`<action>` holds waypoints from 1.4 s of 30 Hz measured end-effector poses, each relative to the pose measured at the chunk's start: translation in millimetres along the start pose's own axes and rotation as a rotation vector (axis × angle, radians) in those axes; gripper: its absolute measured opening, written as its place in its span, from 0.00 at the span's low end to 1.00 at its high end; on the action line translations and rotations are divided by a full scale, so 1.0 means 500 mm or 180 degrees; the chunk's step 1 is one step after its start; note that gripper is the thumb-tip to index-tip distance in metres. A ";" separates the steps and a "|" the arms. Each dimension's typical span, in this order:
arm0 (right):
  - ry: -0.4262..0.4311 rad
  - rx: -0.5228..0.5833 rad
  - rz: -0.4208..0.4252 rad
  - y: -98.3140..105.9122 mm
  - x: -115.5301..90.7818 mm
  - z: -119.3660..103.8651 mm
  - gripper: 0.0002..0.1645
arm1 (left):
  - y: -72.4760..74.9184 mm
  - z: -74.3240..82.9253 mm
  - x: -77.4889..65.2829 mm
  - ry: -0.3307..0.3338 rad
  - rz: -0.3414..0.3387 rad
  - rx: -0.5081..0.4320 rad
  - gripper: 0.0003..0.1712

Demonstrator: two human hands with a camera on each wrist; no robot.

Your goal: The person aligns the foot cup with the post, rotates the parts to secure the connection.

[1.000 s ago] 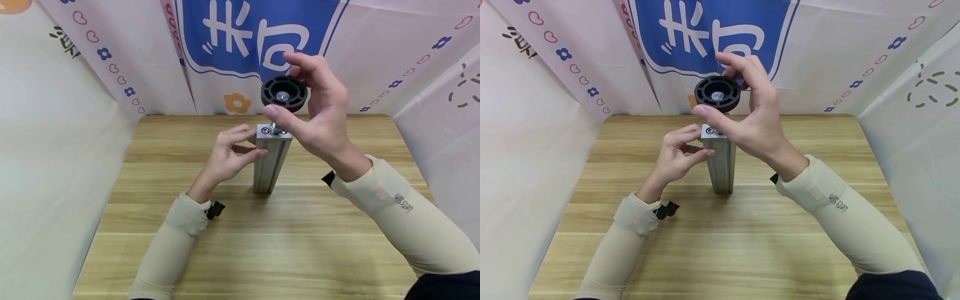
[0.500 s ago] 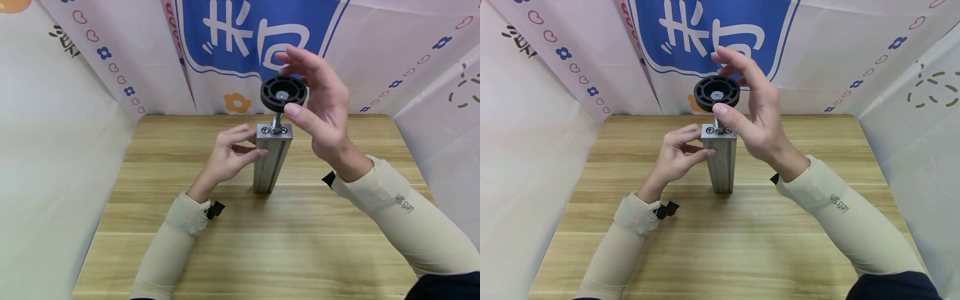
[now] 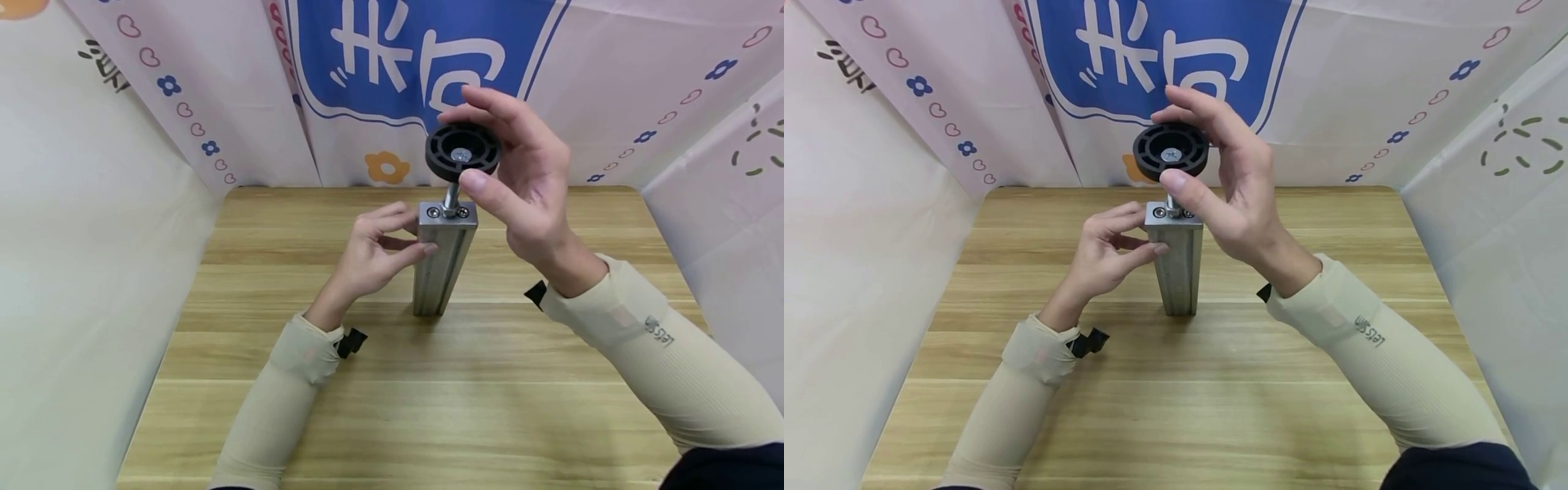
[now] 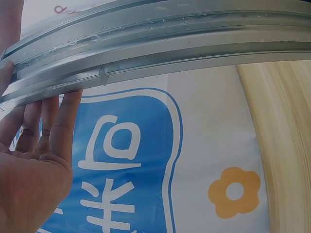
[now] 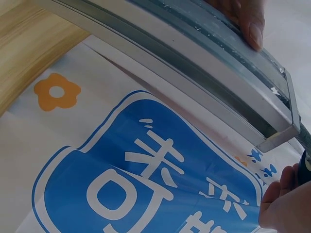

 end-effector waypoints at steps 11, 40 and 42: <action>0.0058 -0.0213 0.0115 -0.001 0.001 -0.003 0.36 | 0.000 0.002 -0.001 0.0041 -0.0018 0.0031 0.24; -0.0294 0.0792 -0.0073 0.003 0.002 0.020 0.36 | 0.001 0.001 -0.001 0.0072 0.0000 -0.0011 0.22; -0.0322 0.0840 -0.0080 0.004 0.002 0.021 0.36 | 0.001 0.001 -0.001 0.0079 -0.0003 -0.0005 0.22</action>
Point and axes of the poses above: each hand's wrist, its own x-axis towards the middle knuckle, its own y-axis out of the back of the hand, z = x × y, the point moved 8 cm from there along x, towards the middle knuckle, and after that the axes turned 9 degrees about -x, right-handed, at the moved point
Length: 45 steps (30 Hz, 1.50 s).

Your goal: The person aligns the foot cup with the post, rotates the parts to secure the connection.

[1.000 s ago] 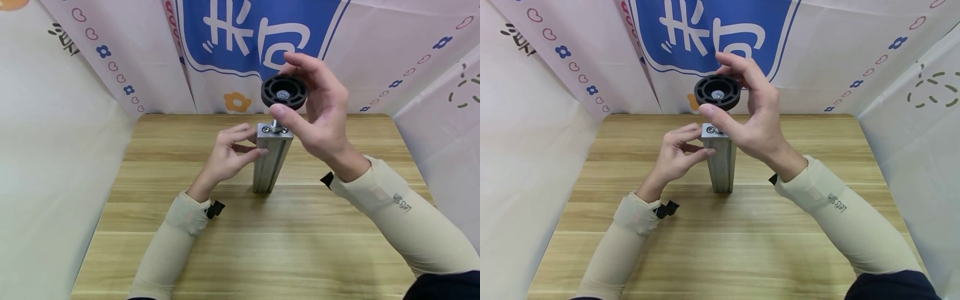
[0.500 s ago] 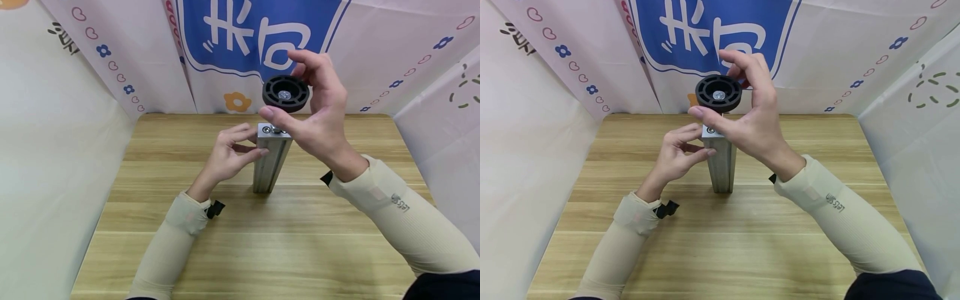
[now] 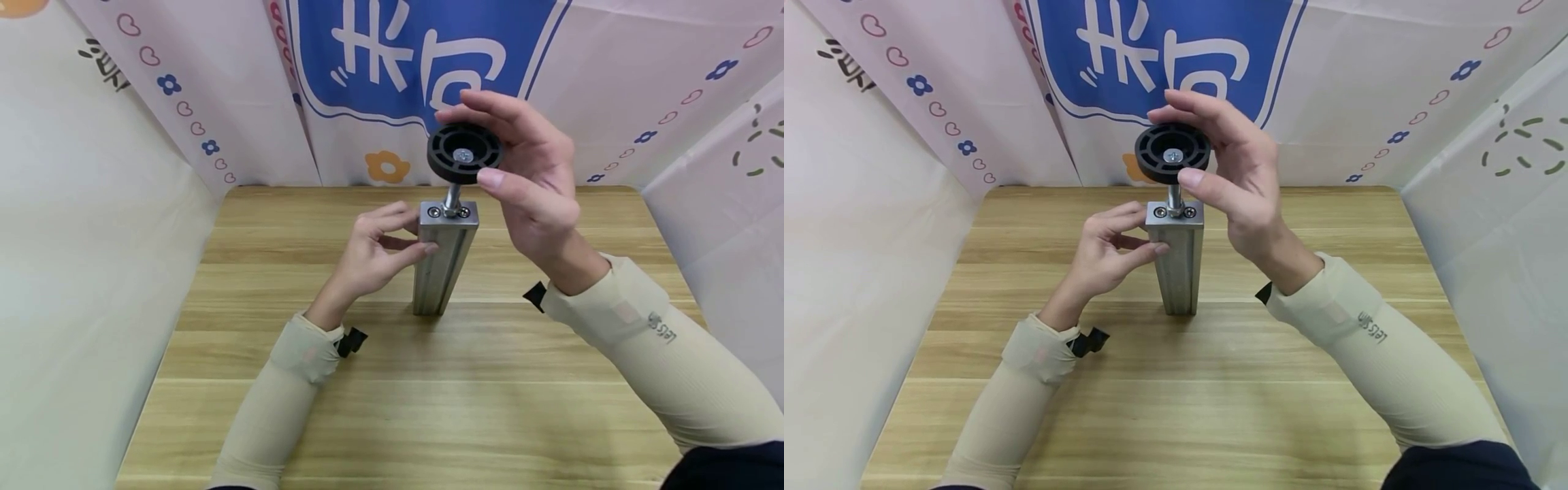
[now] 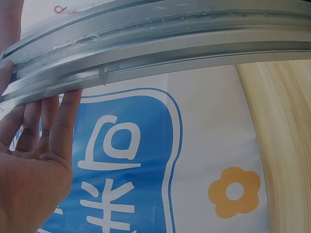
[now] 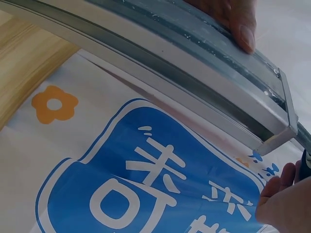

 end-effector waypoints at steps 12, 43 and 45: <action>0.0200 -0.0646 0.0229 -0.003 -0.002 -0.014 0.32 | 0.000 0.000 0.000 0.0004 0.0008 0.0004 0.23; 0.0238 -0.0674 0.0064 -0.007 -0.005 -0.020 0.34 | -0.002 -0.003 -0.001 -0.0005 -0.0017 -0.0020 0.23; 0.0242 -0.0686 0.0069 -0.008 -0.005 -0.021 0.34 | -0.001 -0.002 -0.001 -0.0013 -0.0010 -0.0023 0.23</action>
Point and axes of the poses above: each hand's wrist, its own x-axis towards the middle knuckle, its own y-axis out of the back of the hand, z = x × y, the point moved 8 cm from there along x, towards the middle knuckle, and after that the axes turned 9 degrees about -x, right-handed, at the moved point
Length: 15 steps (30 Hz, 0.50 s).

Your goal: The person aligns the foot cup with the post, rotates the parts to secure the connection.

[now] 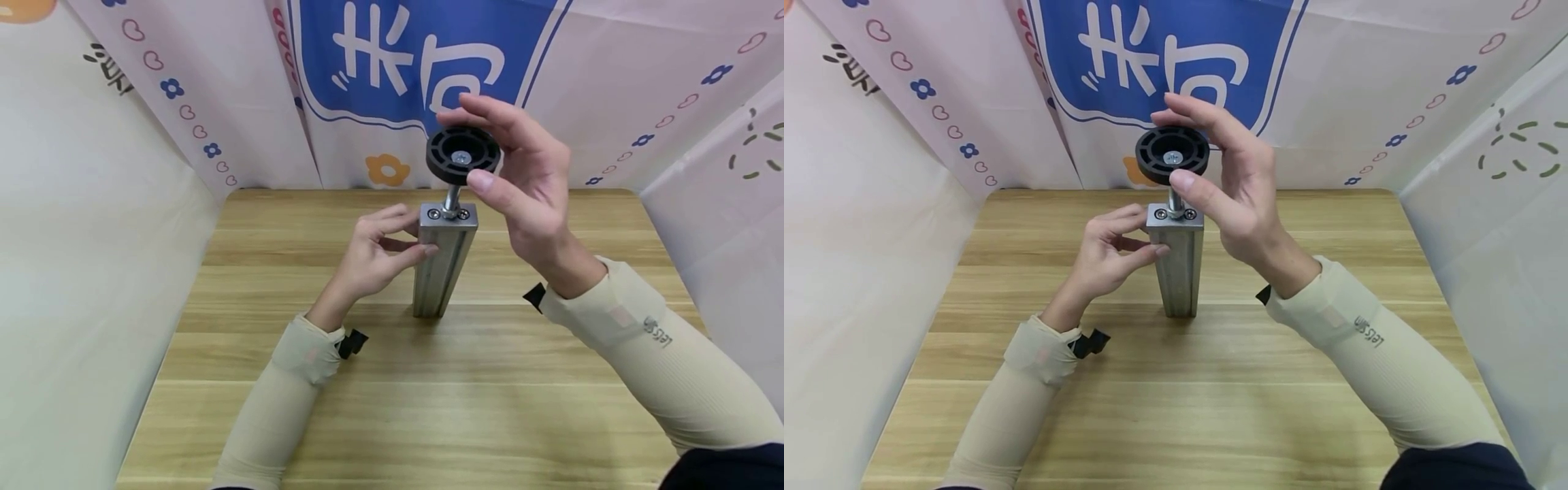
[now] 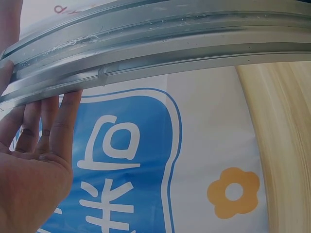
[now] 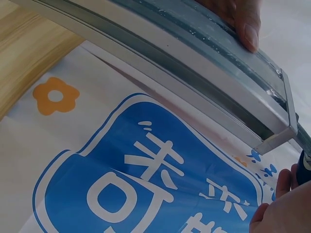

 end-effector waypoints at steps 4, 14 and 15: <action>0.0074 -0.0161 0.0055 0.001 0.001 -0.001 0.32 | 0.000 0.002 0.000 0.0012 0.0003 0.0002 0.22; 0.0355 -0.0907 0.0188 -0.002 0.002 -0.007 0.41 | 0.001 0.004 -0.001 0.0021 0.0009 0.0029 0.22; 0.0349 -0.0952 0.0208 -0.001 0.002 -0.006 0.42 | 0.001 0.004 -0.001 0.0012 0.0006 0.0027 0.22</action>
Point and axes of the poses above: each hand's wrist, its own x-axis towards the middle knuckle, its own y-axis out of the back of the hand, z = x × y, the point moved 8 cm from there along x, towards the middle knuckle, and after that the axes turned 9 degrees about -x, right-handed, at the moved point
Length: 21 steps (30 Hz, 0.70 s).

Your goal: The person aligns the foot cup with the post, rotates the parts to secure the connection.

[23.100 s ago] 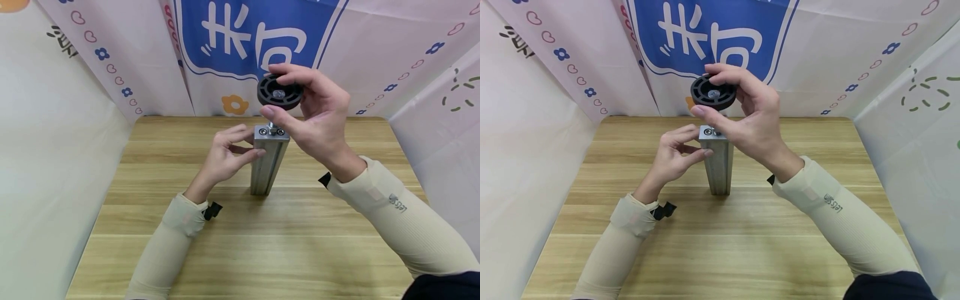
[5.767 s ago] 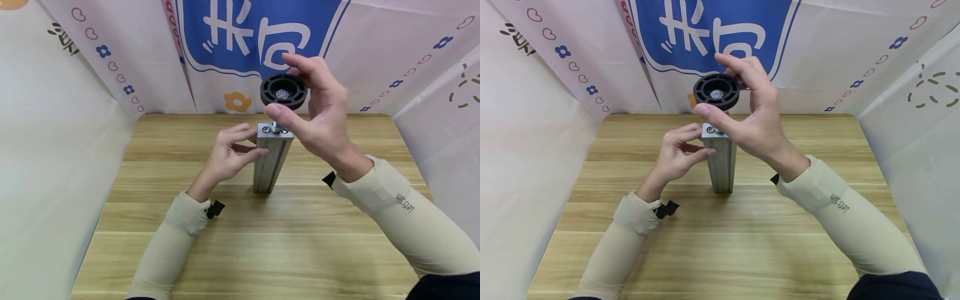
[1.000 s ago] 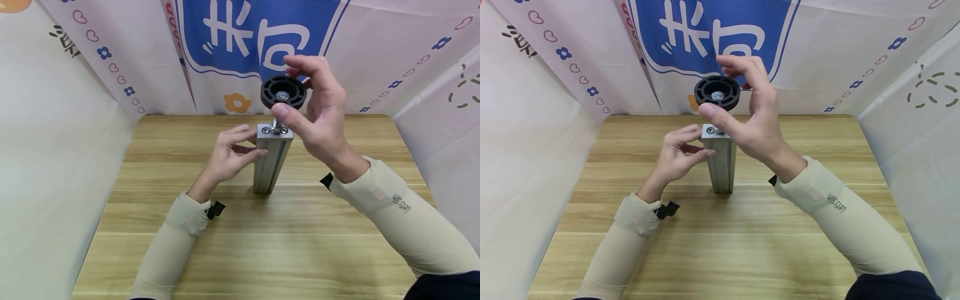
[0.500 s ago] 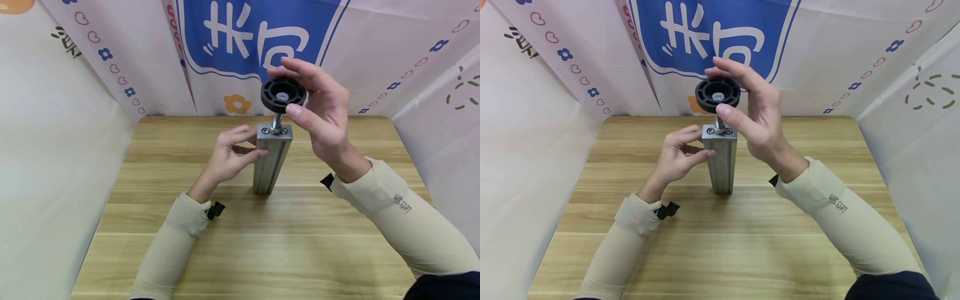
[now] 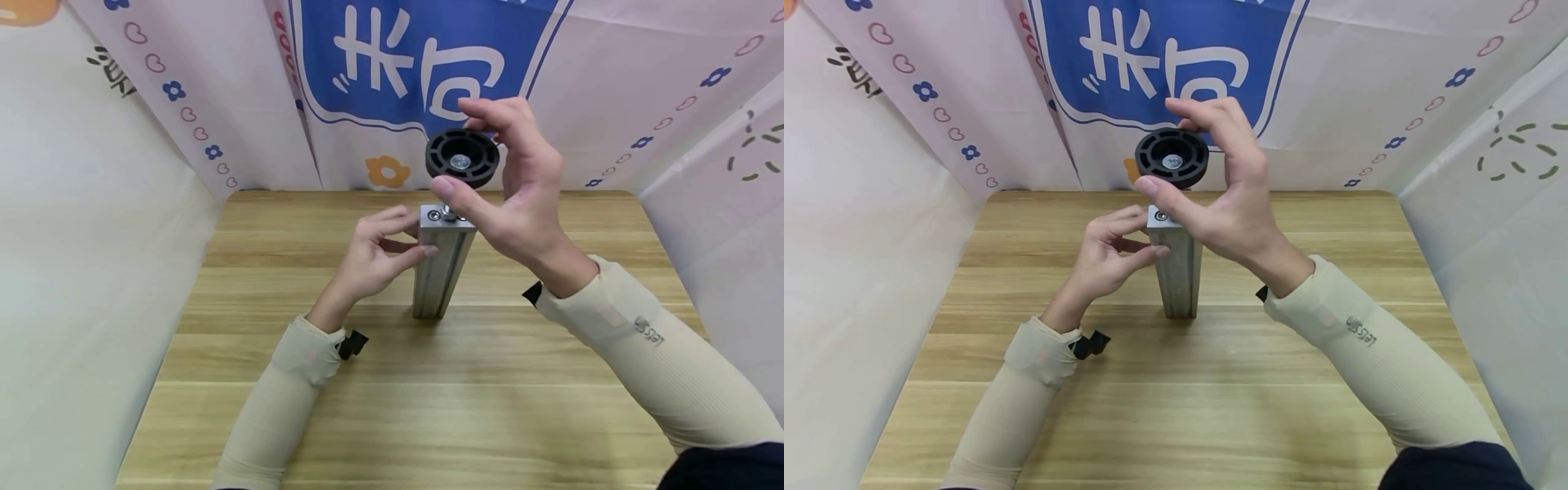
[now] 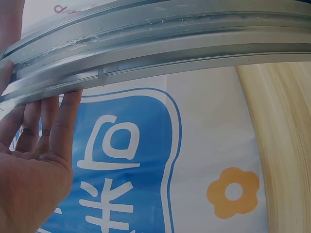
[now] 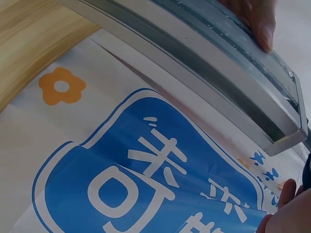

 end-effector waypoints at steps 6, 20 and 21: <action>-0.0077 -0.0255 0.0057 0.004 0.001 0.003 0.48 | -0.001 -0.001 0.000 -0.0025 -0.0003 0.0008 0.22; -0.0148 0.0742 -0.0196 0.002 0.003 -0.002 0.31 | -0.001 -0.001 0.000 -0.0036 -0.0004 -0.0060 0.21; -0.0171 0.0784 -0.0216 0.002 0.003 -0.003 0.31 | 0.000 -0.001 0.000 -0.0037 -0.0003 -0.0060 0.21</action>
Point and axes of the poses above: each hand's wrist, its own x-axis towards the middle knuckle, its own y-axis out of the back of the hand, z = x × y, the point moved 8 cm from there along x, towards the middle knuckle, and after that the axes turned 9 degrees about -x, right-handed, at the moved point
